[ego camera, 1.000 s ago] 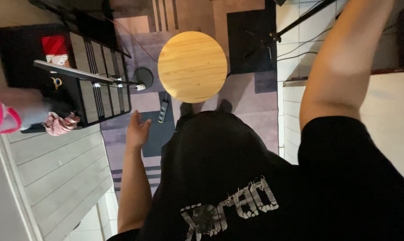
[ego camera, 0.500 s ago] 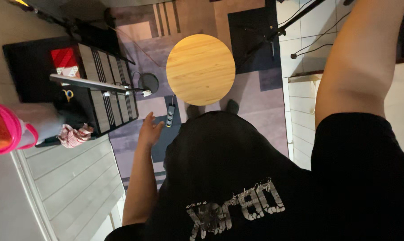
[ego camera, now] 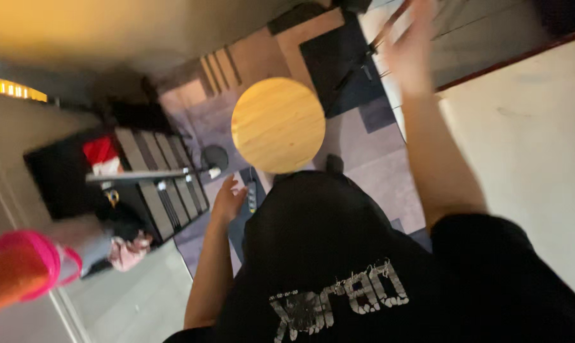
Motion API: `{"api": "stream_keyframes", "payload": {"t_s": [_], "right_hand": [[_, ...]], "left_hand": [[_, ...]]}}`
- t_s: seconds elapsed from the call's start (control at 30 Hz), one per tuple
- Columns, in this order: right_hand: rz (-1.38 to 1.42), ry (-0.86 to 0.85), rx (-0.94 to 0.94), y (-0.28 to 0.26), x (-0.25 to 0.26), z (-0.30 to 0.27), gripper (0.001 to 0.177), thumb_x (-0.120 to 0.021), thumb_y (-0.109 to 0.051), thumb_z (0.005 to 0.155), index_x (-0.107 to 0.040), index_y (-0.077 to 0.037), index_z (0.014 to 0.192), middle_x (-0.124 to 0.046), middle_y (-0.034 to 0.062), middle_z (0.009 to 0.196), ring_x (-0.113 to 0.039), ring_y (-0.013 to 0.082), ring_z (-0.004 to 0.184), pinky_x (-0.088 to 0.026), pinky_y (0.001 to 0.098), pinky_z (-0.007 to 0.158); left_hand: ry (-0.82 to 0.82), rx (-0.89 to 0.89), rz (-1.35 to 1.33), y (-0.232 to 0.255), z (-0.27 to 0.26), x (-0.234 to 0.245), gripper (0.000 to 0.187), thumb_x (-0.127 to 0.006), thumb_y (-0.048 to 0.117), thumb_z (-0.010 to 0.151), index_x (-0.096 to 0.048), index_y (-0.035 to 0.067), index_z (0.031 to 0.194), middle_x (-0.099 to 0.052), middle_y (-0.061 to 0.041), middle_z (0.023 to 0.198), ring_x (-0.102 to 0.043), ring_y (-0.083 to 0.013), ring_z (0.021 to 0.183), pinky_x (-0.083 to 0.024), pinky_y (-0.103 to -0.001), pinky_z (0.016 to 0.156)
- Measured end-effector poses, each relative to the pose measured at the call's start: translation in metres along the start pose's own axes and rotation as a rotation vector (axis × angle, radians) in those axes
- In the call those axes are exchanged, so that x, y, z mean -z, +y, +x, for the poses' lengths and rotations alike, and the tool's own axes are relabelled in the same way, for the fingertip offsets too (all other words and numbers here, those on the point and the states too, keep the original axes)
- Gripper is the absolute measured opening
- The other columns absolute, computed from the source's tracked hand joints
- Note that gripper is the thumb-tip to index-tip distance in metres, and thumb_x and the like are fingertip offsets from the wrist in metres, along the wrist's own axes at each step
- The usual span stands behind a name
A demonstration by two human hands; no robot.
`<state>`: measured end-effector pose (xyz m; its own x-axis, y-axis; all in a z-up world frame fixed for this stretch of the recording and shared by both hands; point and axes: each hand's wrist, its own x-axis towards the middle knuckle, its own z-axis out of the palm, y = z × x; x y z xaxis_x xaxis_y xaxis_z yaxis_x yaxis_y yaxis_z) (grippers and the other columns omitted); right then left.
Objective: The person assembles lighting equipment by attaching a red LED light panel to a stand, then connecting and securing a ring light to a tripod while sitting on the floor.
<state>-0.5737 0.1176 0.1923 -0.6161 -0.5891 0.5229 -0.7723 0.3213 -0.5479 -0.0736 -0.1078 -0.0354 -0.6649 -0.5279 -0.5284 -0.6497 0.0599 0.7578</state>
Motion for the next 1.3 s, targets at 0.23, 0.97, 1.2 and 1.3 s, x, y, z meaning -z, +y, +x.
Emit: {"api": "stream_keyframes", "payload": {"t_s": [0.23,0.97,1.2,1.3], "right_hand": [[0.458,0.062,-0.725,-0.021,0.040,-0.128,0.013,-0.071,-0.015,0.101,-0.071,-0.002,0.100,-0.071,0.0034,0.080,-0.068,0.0097,0.074,-0.050,0.0261,0.061],[0.800,-0.268,-0.053,0.238,0.143,0.111,0.019,-0.062,-0.013,0.114,-0.060,-0.004,0.131,-0.062,0.0011,0.107,-0.058,0.0111,0.096,-0.048,0.0289,0.087],[0.764,-0.335,-0.915,0.324,0.061,-0.003,0.016,-0.064,-0.021,0.102,-0.065,-0.007,0.110,-0.071,0.0049,0.093,-0.067,0.0126,0.074,-0.057,0.0277,0.061],[0.732,-0.420,-1.057,0.336,0.046,-0.050,0.017,-0.065,-0.024,0.101,-0.065,-0.009,0.109,-0.071,0.0034,0.094,-0.069,0.0110,0.075,-0.058,0.0265,0.061]], "left_hand": [[-0.079,-0.245,0.109,0.071,0.083,-0.026,0.077,-0.077,0.025,0.093,-0.038,0.001,0.154,-0.061,-0.018,0.137,-0.063,-0.0209,0.110,-0.055,-0.034,0.086],[-0.012,-0.886,-0.457,0.570,0.105,-0.199,0.066,-0.078,0.014,0.108,-0.038,0.004,0.159,-0.059,-0.010,0.135,-0.061,-0.0173,0.125,-0.059,-0.030,0.102],[-0.175,-0.812,-0.473,0.555,0.099,-0.214,0.067,-0.074,0.042,0.106,-0.051,0.002,0.154,-0.054,0.003,0.077,-0.050,-0.0049,0.062,-0.040,-0.019,0.057],[-0.366,-0.808,-0.824,0.565,0.098,-0.222,0.095,-0.054,0.078,0.090,-0.051,0.005,0.151,-0.060,-0.001,0.092,-0.053,-0.0078,0.067,-0.044,-0.021,0.056]]}}
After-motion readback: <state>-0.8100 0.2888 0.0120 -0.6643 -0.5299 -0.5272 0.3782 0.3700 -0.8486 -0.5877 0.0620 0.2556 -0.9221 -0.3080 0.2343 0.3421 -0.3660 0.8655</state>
